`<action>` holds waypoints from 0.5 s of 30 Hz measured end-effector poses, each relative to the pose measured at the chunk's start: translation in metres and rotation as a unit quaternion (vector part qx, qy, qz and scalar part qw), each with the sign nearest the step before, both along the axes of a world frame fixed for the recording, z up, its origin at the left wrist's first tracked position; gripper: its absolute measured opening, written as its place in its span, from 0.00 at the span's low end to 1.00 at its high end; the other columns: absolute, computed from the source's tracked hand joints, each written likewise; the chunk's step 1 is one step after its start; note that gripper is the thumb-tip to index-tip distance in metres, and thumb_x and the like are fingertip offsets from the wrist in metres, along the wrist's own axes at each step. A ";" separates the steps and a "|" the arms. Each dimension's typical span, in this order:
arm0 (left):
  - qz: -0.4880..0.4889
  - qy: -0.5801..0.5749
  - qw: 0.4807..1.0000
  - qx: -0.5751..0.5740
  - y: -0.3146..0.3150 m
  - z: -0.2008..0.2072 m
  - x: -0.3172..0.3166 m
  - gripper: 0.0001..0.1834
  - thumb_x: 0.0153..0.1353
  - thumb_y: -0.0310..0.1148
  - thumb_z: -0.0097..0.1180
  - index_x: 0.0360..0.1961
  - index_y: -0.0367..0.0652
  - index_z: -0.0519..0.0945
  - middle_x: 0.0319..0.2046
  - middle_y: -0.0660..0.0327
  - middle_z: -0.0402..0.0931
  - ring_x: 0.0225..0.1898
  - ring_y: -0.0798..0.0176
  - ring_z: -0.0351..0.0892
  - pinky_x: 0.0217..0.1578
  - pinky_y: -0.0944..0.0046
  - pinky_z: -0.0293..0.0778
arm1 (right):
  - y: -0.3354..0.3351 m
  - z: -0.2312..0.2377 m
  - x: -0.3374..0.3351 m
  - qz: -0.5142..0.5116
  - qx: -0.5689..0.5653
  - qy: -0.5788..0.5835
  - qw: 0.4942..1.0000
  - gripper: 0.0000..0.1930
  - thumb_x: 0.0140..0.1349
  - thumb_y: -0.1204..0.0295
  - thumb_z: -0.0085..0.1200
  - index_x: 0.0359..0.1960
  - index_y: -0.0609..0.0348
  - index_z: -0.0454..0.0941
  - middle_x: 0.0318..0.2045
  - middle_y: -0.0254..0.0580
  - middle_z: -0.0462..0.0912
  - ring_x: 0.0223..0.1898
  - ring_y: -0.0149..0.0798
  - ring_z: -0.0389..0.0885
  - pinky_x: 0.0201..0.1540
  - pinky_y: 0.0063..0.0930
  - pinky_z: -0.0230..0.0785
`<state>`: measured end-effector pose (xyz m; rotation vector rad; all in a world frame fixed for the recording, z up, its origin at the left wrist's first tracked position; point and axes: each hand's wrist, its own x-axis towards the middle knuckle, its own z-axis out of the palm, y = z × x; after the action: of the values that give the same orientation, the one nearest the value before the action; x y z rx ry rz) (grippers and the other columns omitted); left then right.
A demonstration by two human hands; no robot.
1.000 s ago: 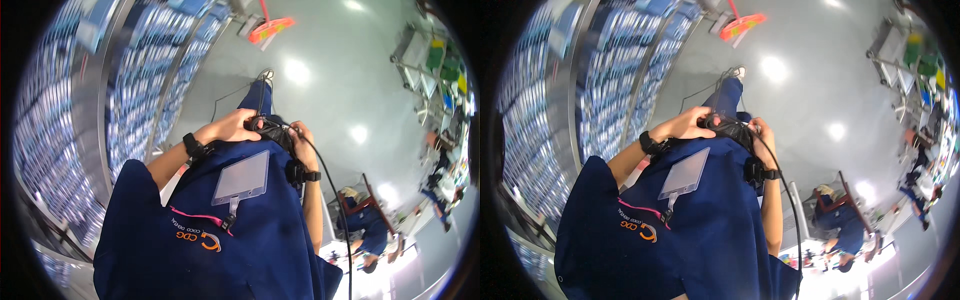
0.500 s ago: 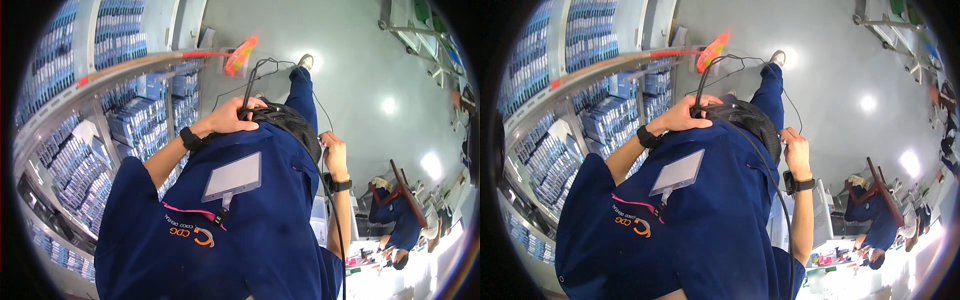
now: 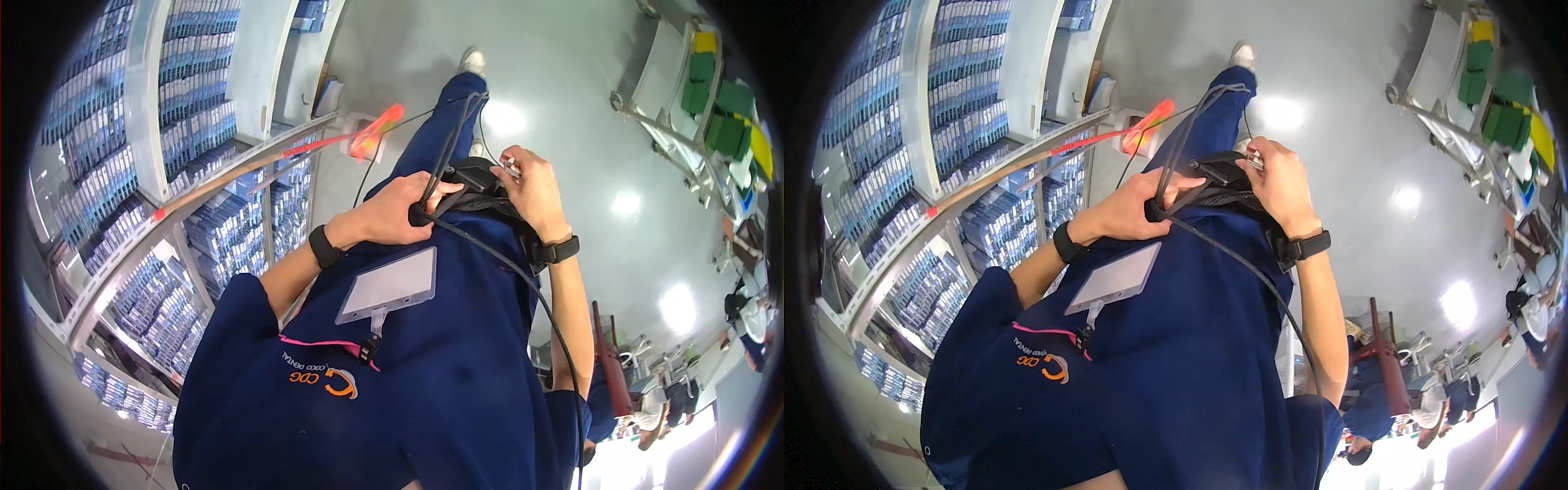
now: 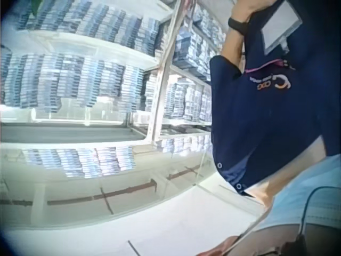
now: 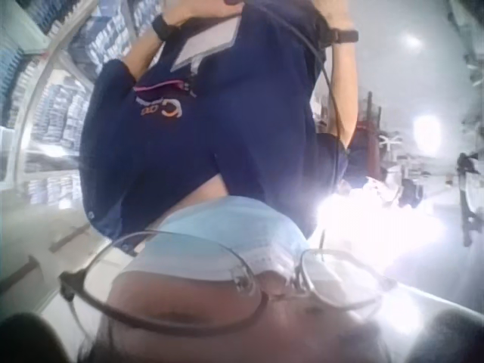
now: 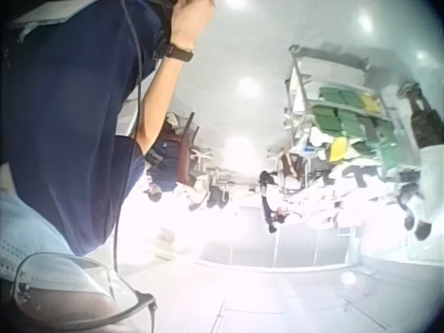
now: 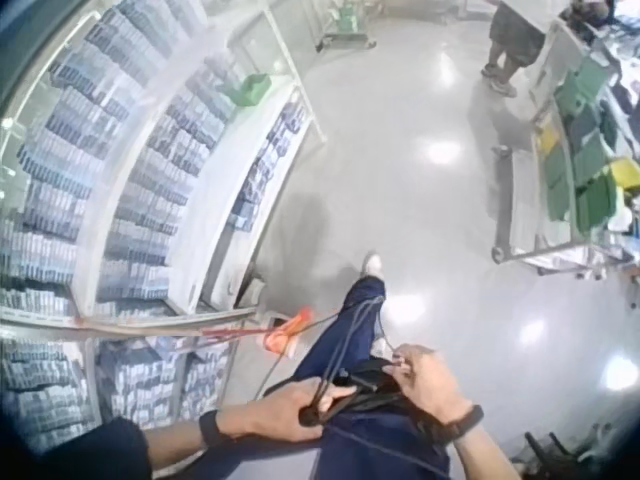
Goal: Preparing and adjusting dental molds and placing a component in a storage rack.
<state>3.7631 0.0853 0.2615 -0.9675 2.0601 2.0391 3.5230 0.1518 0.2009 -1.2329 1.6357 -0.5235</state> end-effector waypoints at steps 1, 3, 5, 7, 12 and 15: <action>0.003 0.000 1.000 0.005 -0.018 -0.004 -0.013 0.36 0.42 0.26 0.59 0.59 0.44 0.73 0.27 0.62 0.63 0.32 0.60 0.68 0.41 0.63 0.69 | -0.015 -0.007 -0.009 0.014 -0.022 0.063 0.998 0.08 0.55 0.72 0.60 0.34 0.61 0.77 0.30 0.49 0.80 0.31 0.52 0.80 0.33 0.38 0.71; -0.016 0.007 1.000 0.007 -0.056 -0.012 -0.038 0.37 0.42 0.25 0.59 0.60 0.41 0.72 0.26 0.62 0.63 0.33 0.59 0.68 0.41 0.61 0.69 | -0.050 -0.016 -0.030 0.028 -0.039 0.130 0.990 0.07 0.54 0.75 0.60 0.33 0.61 0.77 0.30 0.47 0.79 0.31 0.51 0.80 0.33 0.37 0.71; -0.006 0.036 0.999 -0.005 -0.092 -0.014 -0.067 0.37 0.41 0.25 0.59 0.59 0.40 0.72 0.26 0.62 0.63 0.33 0.58 0.68 0.42 0.61 0.68 | -0.089 -0.021 -0.050 -0.041 -0.056 0.110 0.992 0.07 0.52 0.81 0.58 0.32 0.61 0.75 0.30 0.44 0.76 0.32 0.50 0.79 0.34 0.38 0.71; -0.019 0.042 0.999 -0.003 -0.133 -0.005 -0.094 0.35 0.42 0.24 0.59 0.58 0.37 0.72 0.25 0.62 0.64 0.36 0.55 0.68 0.44 0.60 0.68 | -0.117 -0.010 -0.074 -0.045 -0.062 0.064 0.995 0.08 0.51 0.83 0.57 0.33 0.61 0.75 0.31 0.44 0.76 0.33 0.50 0.79 0.35 0.38 0.71; -0.013 0.081 0.996 -0.025 -0.207 -0.007 -0.138 0.28 0.36 0.22 0.62 0.46 0.42 0.79 0.34 0.58 0.69 0.38 0.55 0.72 0.45 0.62 0.69 | -0.198 0.036 -0.143 0.095 -0.055 -0.020 0.994 0.21 0.46 0.88 0.54 0.44 0.59 0.77 0.41 0.46 0.78 0.41 0.54 0.78 0.41 0.39 0.71; 0.006 0.093 0.995 0.028 -0.255 -0.001 -0.173 0.10 0.46 0.22 0.58 0.28 0.36 0.70 0.30 0.56 0.68 0.41 0.51 0.73 0.46 0.57 0.70 | -0.262 0.039 -0.164 0.177 -0.082 -0.042 0.980 0.28 0.42 0.89 0.53 0.51 0.60 0.74 0.47 0.48 0.77 0.45 0.55 0.77 0.44 0.40 0.72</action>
<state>3.5904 -0.1697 0.2604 -0.8118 2.0732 2.2597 3.3593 -0.1105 0.2400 -1.5633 1.2824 -0.4846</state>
